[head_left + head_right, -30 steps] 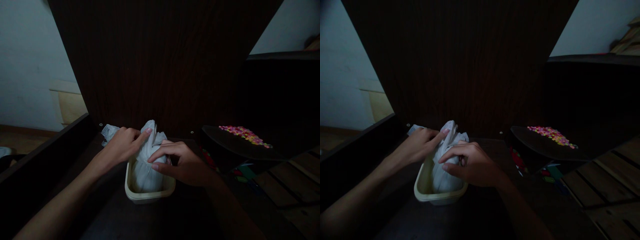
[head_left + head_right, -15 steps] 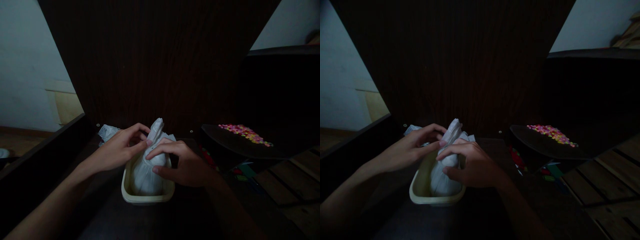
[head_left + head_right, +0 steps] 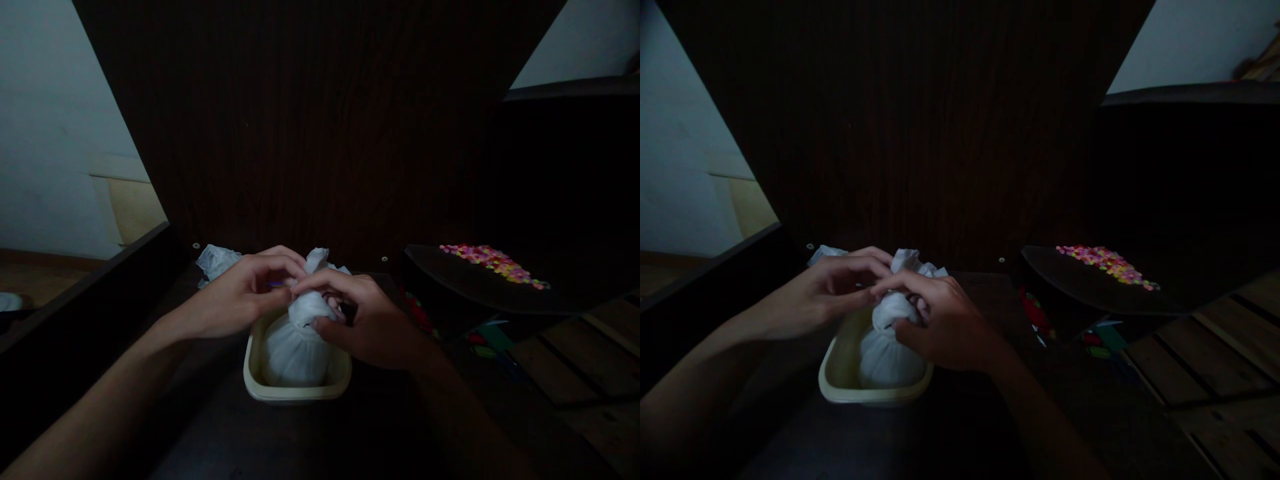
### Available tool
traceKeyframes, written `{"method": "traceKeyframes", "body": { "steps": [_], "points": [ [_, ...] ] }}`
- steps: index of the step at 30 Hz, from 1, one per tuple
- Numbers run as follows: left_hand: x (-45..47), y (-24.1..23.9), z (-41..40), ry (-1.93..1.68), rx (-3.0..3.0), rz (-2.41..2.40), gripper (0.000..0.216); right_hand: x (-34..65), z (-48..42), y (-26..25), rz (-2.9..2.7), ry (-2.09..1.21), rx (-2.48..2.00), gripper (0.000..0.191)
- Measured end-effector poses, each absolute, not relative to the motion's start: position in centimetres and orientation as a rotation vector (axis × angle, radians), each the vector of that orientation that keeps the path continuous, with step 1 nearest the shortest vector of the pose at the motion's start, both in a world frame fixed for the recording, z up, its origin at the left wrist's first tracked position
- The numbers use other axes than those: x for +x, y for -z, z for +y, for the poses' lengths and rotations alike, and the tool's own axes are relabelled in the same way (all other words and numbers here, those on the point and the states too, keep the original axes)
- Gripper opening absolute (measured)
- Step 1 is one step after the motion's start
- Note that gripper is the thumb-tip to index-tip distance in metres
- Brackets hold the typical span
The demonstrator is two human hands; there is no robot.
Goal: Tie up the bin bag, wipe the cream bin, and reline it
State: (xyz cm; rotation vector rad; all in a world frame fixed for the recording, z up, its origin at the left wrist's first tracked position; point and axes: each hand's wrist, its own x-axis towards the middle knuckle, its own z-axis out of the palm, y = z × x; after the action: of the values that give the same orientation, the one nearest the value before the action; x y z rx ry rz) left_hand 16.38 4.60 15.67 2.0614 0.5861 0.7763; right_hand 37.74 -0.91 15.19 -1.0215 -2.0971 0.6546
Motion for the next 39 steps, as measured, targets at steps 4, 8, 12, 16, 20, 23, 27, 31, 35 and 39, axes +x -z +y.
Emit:
{"method": "traceKeyframes", "body": {
  "steps": [4, 8, 12, 16, 20, 23, 27, 31, 35, 39],
  "points": [
    [16.2, -15.5, 4.0, -0.704, 2.034, 0.546, 0.027, 37.5, -0.7, -14.5, -2.091, -0.665, -0.974, 0.036],
    [16.4, -14.8, 3.3, -0.766, 2.138, 0.567, 0.032, 37.2, -1.0, -14.0, -2.086, -0.709, -1.007, 0.038],
    [16.5, -13.9, 2.9, -0.86, 2.213, 0.667, 0.027, 37.0, -2.0, -14.0, -2.172, -0.619, -1.074, 0.042],
    [16.7, -13.6, 2.6, -0.934, 2.183, 0.697, 0.019, 36.6, -2.3, -13.8, -2.133, -0.573, -1.081, 0.046],
    [17.1, -13.5, 2.0, -1.065, 2.265, 0.807, 0.014, 36.1, -1.9, -13.5, -1.965, -0.527, -1.165, 0.047],
    [17.4, -13.3, 1.4, -1.16, 2.327, 0.888, 0.013, 35.6, -1.8, -13.5, -1.929, -0.469, -1.307, 0.045],
    [17.5, -13.0, 1.1, -1.273, 2.374, 0.948, 0.01, 35.0, -1.9, -13.5, -1.862, -0.31, -1.587, 0.047],
    [17.3, -13.2, 1.0, -1.336, 2.406, 0.965, 0.007, 34.9, -1.8, -13.3, -1.856, -0.222, -1.608, 0.063],
    [17.2, -13.6, 1.0, -1.301, 2.394, 0.951, 0.005, 35.0, -1.7, -13.0, -1.864, -0.222, -1.509, 0.069],
    [17.2, -13.7, 1.2, -1.247, 2.342, 0.952, 0.006, 35.2, -1.4, -13.1, -1.843, -0.293, -1.44, 0.064]
  ]
}}
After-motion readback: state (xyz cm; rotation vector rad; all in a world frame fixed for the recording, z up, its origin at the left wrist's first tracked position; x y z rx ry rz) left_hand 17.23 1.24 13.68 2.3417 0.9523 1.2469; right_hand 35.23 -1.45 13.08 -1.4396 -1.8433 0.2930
